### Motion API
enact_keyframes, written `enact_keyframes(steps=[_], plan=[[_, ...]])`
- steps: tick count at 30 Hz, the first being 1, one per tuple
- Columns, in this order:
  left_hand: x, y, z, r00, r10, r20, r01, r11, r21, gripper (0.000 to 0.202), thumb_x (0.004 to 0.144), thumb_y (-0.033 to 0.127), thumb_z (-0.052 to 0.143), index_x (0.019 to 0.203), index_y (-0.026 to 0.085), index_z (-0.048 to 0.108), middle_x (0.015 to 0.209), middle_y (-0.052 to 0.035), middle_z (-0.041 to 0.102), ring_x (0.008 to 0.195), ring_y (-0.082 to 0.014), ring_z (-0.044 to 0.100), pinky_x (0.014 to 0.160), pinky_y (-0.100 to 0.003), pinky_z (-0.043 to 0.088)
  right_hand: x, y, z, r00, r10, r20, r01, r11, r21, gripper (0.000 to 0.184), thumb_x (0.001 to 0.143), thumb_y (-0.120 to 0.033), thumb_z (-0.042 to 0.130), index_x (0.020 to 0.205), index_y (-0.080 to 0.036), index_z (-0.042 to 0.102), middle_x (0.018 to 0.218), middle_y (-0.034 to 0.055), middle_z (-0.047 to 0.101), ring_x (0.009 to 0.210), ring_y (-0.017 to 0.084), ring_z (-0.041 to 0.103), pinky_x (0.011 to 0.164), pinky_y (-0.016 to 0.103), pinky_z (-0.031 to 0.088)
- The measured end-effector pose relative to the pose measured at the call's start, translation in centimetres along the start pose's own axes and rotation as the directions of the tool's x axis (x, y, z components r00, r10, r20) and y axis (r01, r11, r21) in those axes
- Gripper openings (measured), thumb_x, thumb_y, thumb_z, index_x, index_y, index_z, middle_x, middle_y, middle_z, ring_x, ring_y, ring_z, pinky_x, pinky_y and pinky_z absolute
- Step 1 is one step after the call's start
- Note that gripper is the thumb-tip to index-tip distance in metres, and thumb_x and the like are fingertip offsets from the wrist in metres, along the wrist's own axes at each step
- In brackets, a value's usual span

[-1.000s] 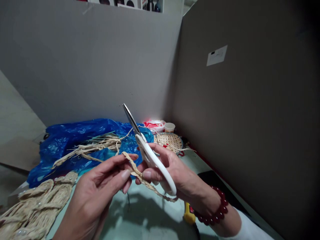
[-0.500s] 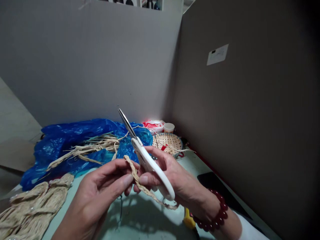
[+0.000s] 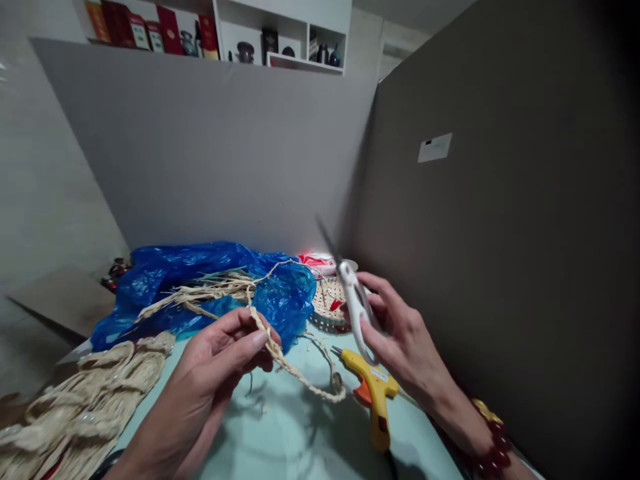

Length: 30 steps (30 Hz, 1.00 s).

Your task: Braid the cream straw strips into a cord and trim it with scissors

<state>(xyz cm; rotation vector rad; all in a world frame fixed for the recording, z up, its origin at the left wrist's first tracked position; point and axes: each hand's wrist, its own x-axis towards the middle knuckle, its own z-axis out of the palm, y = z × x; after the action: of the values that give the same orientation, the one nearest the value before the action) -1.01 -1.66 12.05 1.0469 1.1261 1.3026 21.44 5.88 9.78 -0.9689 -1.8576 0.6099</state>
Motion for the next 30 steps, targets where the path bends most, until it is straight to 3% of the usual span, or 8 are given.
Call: enact_keyframes(steps=[3, 7, 12, 19, 21, 24, 26, 30], plan=[[-1.5, -0.7, -1.3, 0.999, 0.036, -0.016, -0.036, 0.999, 0.021, 0.013, 0.082, 0.031, 0.065, 0.077, 0.020, 0.062, 0.076, 0.0012, 0.057, 0.073, -0.0137, 0.049, 0.067, -0.022, 0.043, -2.5, 1.2, -0.4, 0.970, -0.068, 0.233, 0.131, 0.954, -0.268, 0.040, 0.086, -0.018, 0.049, 0.126, -0.022, 0.051, 0.089, 0.0056, 0.065, 0.070, 0.017, 0.060, 0.064, 0.028, 0.044], [-3.1, -2.5, -3.0, 0.997, 0.026, -0.079, -0.031, 0.997, -0.064, 0.012, 0.078, 0.027, 0.069, 0.076, 0.017, 0.062, 0.071, 0.0017, 0.056, 0.063, -0.0104, 0.046, 0.058, -0.020, 0.040, -5.2, 2.5, 1.8, 0.916, -0.002, 0.402, 0.243, 0.800, -0.549, 0.039, 0.087, -0.016, 0.045, 0.124, -0.023, 0.053, 0.091, 0.0085, 0.065, 0.071, 0.020, 0.062, 0.061, 0.029, 0.040], [-4.1, -5.6, -3.7, 0.990, 0.033, -0.140, -0.048, 0.993, -0.111, 0.016, 0.073, 0.027, 0.073, 0.075, 0.015, 0.064, 0.071, 0.0000, 0.058, 0.059, -0.0089, 0.045, 0.054, -0.018, 0.038, -6.6, 3.1, 4.7, 0.872, 0.050, 0.488, 0.340, 0.653, -0.676, 0.031, 0.084, -0.007, 0.048, 0.108, -0.021, 0.061, 0.084, 0.0068, 0.065, 0.072, 0.019, 0.061, 0.060, 0.026, 0.036], [-4.5, -9.3, -2.8, 0.985, 0.015, -0.170, -0.032, 0.995, -0.098, 0.019, 0.069, 0.032, 0.075, 0.073, 0.016, 0.066, 0.068, 0.0016, 0.054, 0.058, -0.0094, 0.042, 0.053, -0.019, 0.037, -6.5, 2.9, 5.0, 0.869, -0.001, 0.494, 0.395, 0.602, -0.694, 0.023, 0.090, -0.011, 0.047, 0.105, -0.018, 0.063, 0.088, 0.0117, 0.065, 0.081, 0.025, 0.058, 0.073, 0.036, 0.036], [-4.6, -9.6, -2.1, 0.986, 0.014, -0.167, -0.028, 0.996, -0.082, 0.019, 0.069, 0.032, 0.074, 0.073, 0.016, 0.066, 0.067, 0.0025, 0.052, 0.059, -0.0100, 0.041, 0.054, -0.019, 0.036, -6.4, 1.3, 5.0, 0.881, -0.081, 0.466, 0.390, 0.682, -0.619, 0.020, 0.091, -0.014, 0.047, 0.102, -0.018, 0.064, 0.097, 0.0125, 0.065, 0.088, 0.025, 0.058, 0.077, 0.036, 0.037], [-4.7, -9.6, -1.0, 0.984, 0.054, -0.169, -0.058, 0.998, -0.021, 0.018, 0.071, 0.033, 0.072, 0.070, 0.018, 0.063, 0.066, 0.0035, 0.050, 0.061, -0.0111, 0.041, 0.056, -0.020, 0.036, -6.4, -1.4, 5.7, 0.866, -0.168, 0.472, 0.274, 0.947, -0.165, 0.015, 0.093, -0.027, 0.053, 0.101, -0.020, 0.064, 0.092, 0.0047, 0.069, 0.082, 0.017, 0.062, 0.072, 0.027, 0.042], [-4.9, -9.4, -0.2, 0.982, 0.081, -0.169, -0.078, 0.997, 0.021, 0.017, 0.074, 0.031, 0.069, 0.068, 0.019, 0.060, 0.066, 0.0043, 0.048, 0.062, -0.0115, 0.040, 0.057, -0.021, 0.036, -6.5, -2.5, 6.3, 0.872, -0.146, 0.466, 0.147, 0.989, 0.035, 0.012, 0.090, -0.029, 0.057, 0.091, -0.018, 0.064, 0.082, 0.0017, 0.069, 0.073, 0.014, 0.061, 0.067, 0.023, 0.042], [-5.1, -9.3, 0.5, 0.985, 0.083, -0.154, -0.073, 0.995, 0.067, 0.015, 0.077, 0.028, 0.066, 0.068, 0.019, 0.058, 0.067, 0.0046, 0.046, 0.065, -0.0120, 0.040, 0.059, -0.021, 0.035, -6.9, -2.2, 6.9, 0.901, -0.093, 0.423, 0.027, 0.987, 0.159, 0.009, 0.087, -0.023, 0.060, 0.083, -0.016, 0.061, 0.073, -0.0003, 0.066, 0.065, 0.011, 0.058, 0.063, 0.021, 0.042]])
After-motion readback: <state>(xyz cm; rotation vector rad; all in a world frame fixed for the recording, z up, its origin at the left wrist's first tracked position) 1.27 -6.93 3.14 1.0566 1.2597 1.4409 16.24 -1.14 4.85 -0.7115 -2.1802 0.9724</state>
